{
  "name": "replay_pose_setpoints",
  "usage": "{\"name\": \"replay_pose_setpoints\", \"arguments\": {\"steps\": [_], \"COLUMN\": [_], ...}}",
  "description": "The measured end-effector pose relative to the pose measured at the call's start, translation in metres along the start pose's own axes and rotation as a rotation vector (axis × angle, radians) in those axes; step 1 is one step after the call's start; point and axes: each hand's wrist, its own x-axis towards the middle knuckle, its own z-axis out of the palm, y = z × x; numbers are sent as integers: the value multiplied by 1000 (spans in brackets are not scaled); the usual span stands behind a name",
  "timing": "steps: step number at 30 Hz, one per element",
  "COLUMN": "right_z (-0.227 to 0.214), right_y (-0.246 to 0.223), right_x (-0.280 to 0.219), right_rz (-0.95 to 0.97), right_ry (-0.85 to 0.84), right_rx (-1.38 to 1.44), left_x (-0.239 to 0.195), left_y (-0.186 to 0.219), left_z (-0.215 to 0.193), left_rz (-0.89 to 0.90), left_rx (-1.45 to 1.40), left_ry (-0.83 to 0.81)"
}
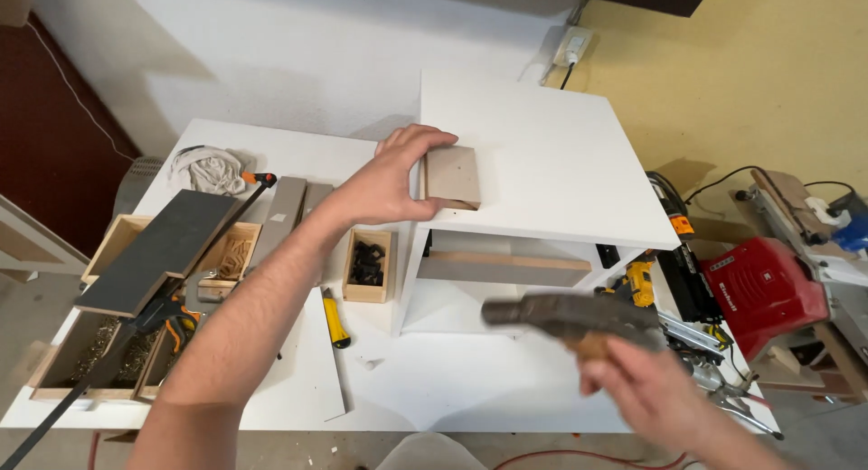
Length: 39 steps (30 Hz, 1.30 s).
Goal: Assemble a small white cabinet using wood glue, dowels, a hammer, and a pneumatic nail gun.
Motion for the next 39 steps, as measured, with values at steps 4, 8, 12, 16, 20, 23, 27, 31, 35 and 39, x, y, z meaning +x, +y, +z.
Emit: {"name": "replay_pose_setpoints", "arguments": {"steps": [4,8,12,16,20,23,27,31,35,39], "right_z": [-92,-120,-135,-143,-159,-166,-153,-159,-147,-148], "right_y": [-79,-110,-145,-164,-175,-177,-179,-176,-180,-171], "right_x": [28,78,101,123,130,132,134,136,129,137], "right_rz": [-200,-217,-168,-108,-92,-160,-74,-90,-103,-126], "right_ry": [295,285,254,123,107,224,41,82,101,52], "right_rx": [13,-89,-111,-144,-131,-69,-218,-212,-187,-267], "left_x": [1,-3,-6,-7,-8,-7,-9,-10,-9,-10], "left_y": [-7,-32,-25,-27,-17,-23,-21,-24,-15,-20], "left_z": [4,13,10,11,5,8,7,7,5,8], "left_rz": [-27,4,-16,-13,-12,-15,-24,-16,-14,-11], "left_rx": [73,-73,-134,-168,-167,-147,-142,-136,-150,-143], "left_ry": [13,109,116,120,106,107,93,85,78,79]}}
